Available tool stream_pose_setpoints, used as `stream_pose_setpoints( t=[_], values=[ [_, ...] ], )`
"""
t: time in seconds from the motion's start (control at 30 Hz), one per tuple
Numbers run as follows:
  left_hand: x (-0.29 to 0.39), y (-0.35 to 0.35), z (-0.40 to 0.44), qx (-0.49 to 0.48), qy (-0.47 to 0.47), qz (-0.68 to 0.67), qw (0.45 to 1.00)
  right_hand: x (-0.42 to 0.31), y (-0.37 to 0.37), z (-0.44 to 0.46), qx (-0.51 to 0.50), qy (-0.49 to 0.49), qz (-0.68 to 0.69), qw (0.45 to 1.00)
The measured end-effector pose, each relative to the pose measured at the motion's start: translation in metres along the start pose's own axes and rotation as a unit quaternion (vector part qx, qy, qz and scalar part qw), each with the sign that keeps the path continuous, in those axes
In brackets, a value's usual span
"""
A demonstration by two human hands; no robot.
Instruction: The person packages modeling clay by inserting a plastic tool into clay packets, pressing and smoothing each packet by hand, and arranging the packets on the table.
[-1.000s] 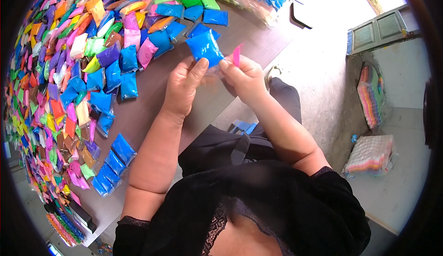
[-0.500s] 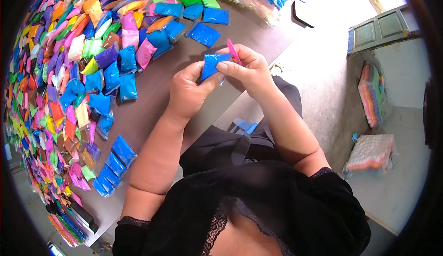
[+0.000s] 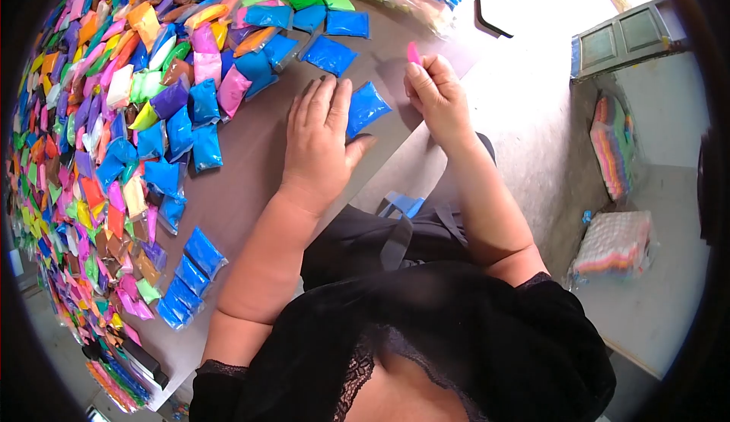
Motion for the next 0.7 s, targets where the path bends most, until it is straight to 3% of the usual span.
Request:
stream_pose_setpoints(
  t=[0.17,0.23,0.4,0.47,0.7],
  values=[
    [0.001,0.001,-0.001,-0.019,0.085,-0.086,0.992,0.004,-0.012,0.0,-0.011,-0.031,-0.135,0.99],
    [0.004,0.002,0.0,-0.019,0.085,-0.082,0.993,-0.014,-0.01,-0.005,-0.01,-0.13,-0.284,0.95],
    [0.008,0.005,0.0,-0.019,0.075,-0.052,0.996,-0.031,-0.001,-0.018,-0.055,-0.142,-0.323,0.934],
    [0.011,0.004,0.0,-0.025,0.071,-0.038,0.996,-0.032,0.004,-0.022,-0.057,-0.208,-0.389,0.896],
    [0.011,0.005,0.0,-0.016,0.072,-0.035,0.997,-0.031,0.009,-0.013,-0.017,-0.265,-0.464,0.845]
  ],
)
Point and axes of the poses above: each hand's wrist, its own z-axis towards the middle knuckle, its own y-axis out of the palm, x = y × z, the point moved 3 cm from there along z, towards the middle knuckle, and after that the axes turned 15 degrees about -z, right-handed, at the moved point
